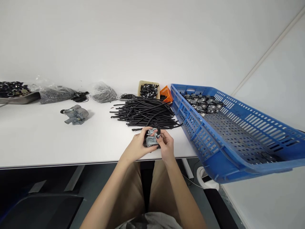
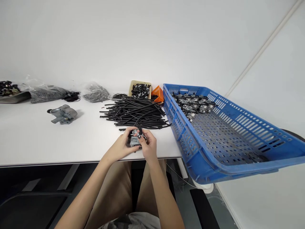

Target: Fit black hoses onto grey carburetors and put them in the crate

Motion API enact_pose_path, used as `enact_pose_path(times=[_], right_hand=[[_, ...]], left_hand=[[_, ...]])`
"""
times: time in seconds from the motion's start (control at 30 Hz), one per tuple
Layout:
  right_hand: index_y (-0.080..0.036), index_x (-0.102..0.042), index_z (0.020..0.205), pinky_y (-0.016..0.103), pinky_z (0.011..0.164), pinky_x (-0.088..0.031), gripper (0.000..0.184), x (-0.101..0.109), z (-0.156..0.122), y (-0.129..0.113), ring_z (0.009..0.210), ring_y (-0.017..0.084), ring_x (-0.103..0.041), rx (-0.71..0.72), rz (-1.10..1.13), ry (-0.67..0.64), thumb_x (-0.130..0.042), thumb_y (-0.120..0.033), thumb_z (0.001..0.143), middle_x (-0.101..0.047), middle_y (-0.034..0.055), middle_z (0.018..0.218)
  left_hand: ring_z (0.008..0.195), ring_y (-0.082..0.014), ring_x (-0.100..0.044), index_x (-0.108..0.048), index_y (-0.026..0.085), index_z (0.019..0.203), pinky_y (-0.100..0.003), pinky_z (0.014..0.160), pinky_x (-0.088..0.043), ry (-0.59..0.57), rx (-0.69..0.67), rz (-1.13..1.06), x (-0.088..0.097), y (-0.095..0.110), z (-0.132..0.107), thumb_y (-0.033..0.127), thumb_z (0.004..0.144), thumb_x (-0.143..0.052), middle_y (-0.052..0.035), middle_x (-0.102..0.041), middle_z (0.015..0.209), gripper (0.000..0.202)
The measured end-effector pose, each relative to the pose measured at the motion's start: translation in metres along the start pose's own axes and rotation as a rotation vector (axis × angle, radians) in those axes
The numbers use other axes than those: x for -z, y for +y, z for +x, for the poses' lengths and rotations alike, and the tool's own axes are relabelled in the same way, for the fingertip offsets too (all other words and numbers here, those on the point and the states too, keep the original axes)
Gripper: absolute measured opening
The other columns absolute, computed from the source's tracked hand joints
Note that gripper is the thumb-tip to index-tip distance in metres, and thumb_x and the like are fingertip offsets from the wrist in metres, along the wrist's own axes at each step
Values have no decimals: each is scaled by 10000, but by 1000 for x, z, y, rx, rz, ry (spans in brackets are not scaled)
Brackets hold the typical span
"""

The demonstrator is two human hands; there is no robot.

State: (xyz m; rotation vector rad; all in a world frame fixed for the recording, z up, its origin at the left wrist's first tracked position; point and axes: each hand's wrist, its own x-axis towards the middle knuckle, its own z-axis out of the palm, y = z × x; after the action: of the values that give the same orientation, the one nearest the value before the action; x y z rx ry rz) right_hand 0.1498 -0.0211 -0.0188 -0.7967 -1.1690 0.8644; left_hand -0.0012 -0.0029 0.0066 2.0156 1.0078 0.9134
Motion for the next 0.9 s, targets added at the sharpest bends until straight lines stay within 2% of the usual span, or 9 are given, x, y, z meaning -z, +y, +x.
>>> enact_pose_path(times=[0.17,0.27,0.33,0.4,0.5,0.63,0.7,0.8,0.9], right_hand=[[-224,-694,979,354,872,-541,236,-2,1,-3,897,219,-699,16,-33,2,-670,-444,897,-752,38,895],[-239,-683,1045,353,885,-536,229,-3,4,-4,929,215,-690,14,-41,18,-667,-422,907,-749,41,932],[-248,-699,1057,353,916,-524,235,-3,8,-5,981,213,-676,36,-50,31,-705,-402,879,-740,47,1002],[-250,-738,965,352,939,-513,193,0,15,-9,1013,213,-657,61,-41,19,-757,-388,831,-720,45,1032],[-246,-767,819,361,912,-516,161,9,29,-22,953,214,-654,34,-24,-111,-804,-398,781,-709,35,940],[-241,-793,811,366,860,-512,199,22,47,-41,900,214,-655,-38,-59,-413,-786,-440,808,-725,44,899],[-238,-797,824,354,830,-512,223,26,52,-44,888,212,-658,-64,-27,-515,-781,-460,814,-729,45,895],[-244,-806,917,353,872,-508,273,28,53,-37,957,214,-662,-93,33,-543,-772,-496,817,-739,52,978],[-259,-790,1017,371,944,-496,353,24,49,-28,1025,219,-655,-118,75,-442,-811,-511,771,-740,58,1065]], left_hand=[[955,-245,-697,-450,249,1349,-347,845,-531,15,-11,10,0,0,1,330,771,-742,-64,-719,1144,653],[984,-256,-693,-450,260,1355,-372,871,-530,35,-14,38,-1,-1,1,333,785,-730,-66,-714,1174,639],[1088,-280,-662,-455,266,1350,-427,969,-495,48,-29,74,-1,-2,1,338,793,-725,-80,-681,1265,624],[1194,-305,-613,-462,265,1347,-506,1093,-398,60,-43,132,-1,-4,1,357,797,-727,-90,-641,1344,618],[1271,-328,-559,-478,265,1351,-568,1169,-279,77,-52,187,0,-8,-1,391,804,-723,-86,-614,1384,612],[1318,-371,-479,-516,282,1357,-549,1128,-341,101,-37,156,2,-9,-4,410,780,-736,-81,-592,1404,631],[1314,-379,-460,-531,272,1353,-538,1108,-365,101,-46,132,3,-8,-6,406,780,-725,-88,-591,1398,619],[1294,-374,-456,-533,234,1345,-534,1087,-380,131,-77,115,4,-9,-7,404,793,-693,-110,-601,1372,599],[1259,-362,-475,-530,214,1336,-528,1062,-402,191,-83,110,4,-10,-6,406,796,-678,-117,-612,1349,592]])
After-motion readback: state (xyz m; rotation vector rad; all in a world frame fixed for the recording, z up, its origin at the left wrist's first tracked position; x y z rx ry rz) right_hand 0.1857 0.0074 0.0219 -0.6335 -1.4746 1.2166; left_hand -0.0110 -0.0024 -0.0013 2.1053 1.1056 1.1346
